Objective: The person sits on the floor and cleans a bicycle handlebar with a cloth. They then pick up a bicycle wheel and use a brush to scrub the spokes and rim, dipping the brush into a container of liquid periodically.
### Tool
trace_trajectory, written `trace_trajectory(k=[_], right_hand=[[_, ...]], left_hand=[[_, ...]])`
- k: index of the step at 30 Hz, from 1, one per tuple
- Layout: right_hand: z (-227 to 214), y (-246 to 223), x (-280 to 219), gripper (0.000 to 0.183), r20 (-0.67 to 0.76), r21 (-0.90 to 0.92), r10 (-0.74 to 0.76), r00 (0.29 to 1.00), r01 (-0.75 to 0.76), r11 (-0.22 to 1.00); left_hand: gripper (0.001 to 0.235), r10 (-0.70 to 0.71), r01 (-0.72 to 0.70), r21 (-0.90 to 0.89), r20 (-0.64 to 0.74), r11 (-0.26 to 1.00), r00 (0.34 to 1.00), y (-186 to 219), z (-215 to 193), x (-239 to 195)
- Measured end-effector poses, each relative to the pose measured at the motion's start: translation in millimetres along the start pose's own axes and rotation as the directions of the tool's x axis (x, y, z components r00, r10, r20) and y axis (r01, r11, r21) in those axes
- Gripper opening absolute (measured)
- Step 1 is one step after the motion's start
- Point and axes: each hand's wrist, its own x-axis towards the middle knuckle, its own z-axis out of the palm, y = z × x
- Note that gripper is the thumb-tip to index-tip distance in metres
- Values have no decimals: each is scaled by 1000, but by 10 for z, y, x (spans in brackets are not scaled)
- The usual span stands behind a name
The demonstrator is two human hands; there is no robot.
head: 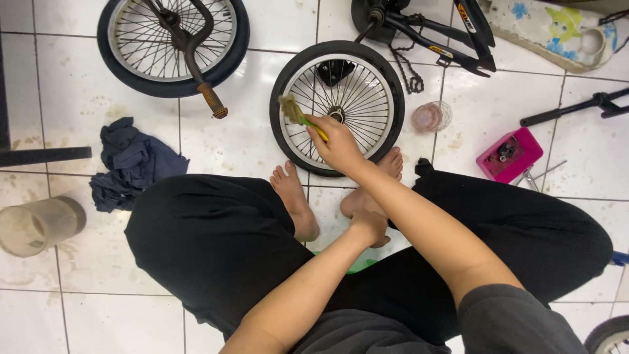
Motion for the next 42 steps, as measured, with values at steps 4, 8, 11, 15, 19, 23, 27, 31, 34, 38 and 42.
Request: trace_trajectory(k=[4, 8, 11, 15, 19, 23, 27, 31, 34, 38, 42], right_hand=[[-1, -113, 14, 26, 102, -9, 4, 995, -3, 1000], [-2, -32, -108, 25, 311, -65, 67, 948, -49, 997], [-87, -14, -256, 24, 411, -129, 131, 902, -85, 988], [-282, 154, -446, 24, 520, -269, 212, 828, -77, 960], [-685, 226, -472, 26, 575, -339, 214, 790, -8, 941], [-944, 662, -512, 25, 524, -458, 329, 785, -66, 887], [-1297, 668, -459, 28, 420, -538, 445, 791, -178, 824], [-1502, 483, -381, 30, 293, -570, 415, 861, -192, 799], [-1494, 299, -292, 28, 176, -323, 326, 929, -258, 911], [-1308, 264, -211, 20, 2, -163, 127, 992, -125, 979], [-1131, 487, -198, 18, -7, -33, 91, 996, -91, 995]], left_hand=[[49, -19, 19, 2, 12, 1000, 1000, 56, -181, -176], [46, -35, 35, -18, 12, 999, 999, 63, -181, -169], [46, -49, 49, -23, 21, 999, 999, 72, -174, -171], [42, -33, 33, -8, -15, 999, 999, 90, -217, -284], [44, -34, 34, -6, 4, 999, 999, 123, -276, -336], [46, -22, 21, 19, 24, 1000, 999, 129, -361, -410], [46, 0, 0, 4, -17, 1000, 1000, 99, -300, -345], [47, 17, -17, 3, 0, 1000, 1000, 85, -333, -418], [49, 4, -4, -4, 0, 1000, 1000, 108, -315, -364], [50, -1, 1, -13, 14, 1000, 1000, 149, -363, -419], [50, 21, -20, -43, 21, 999, 1000, 149, -469, -510]])
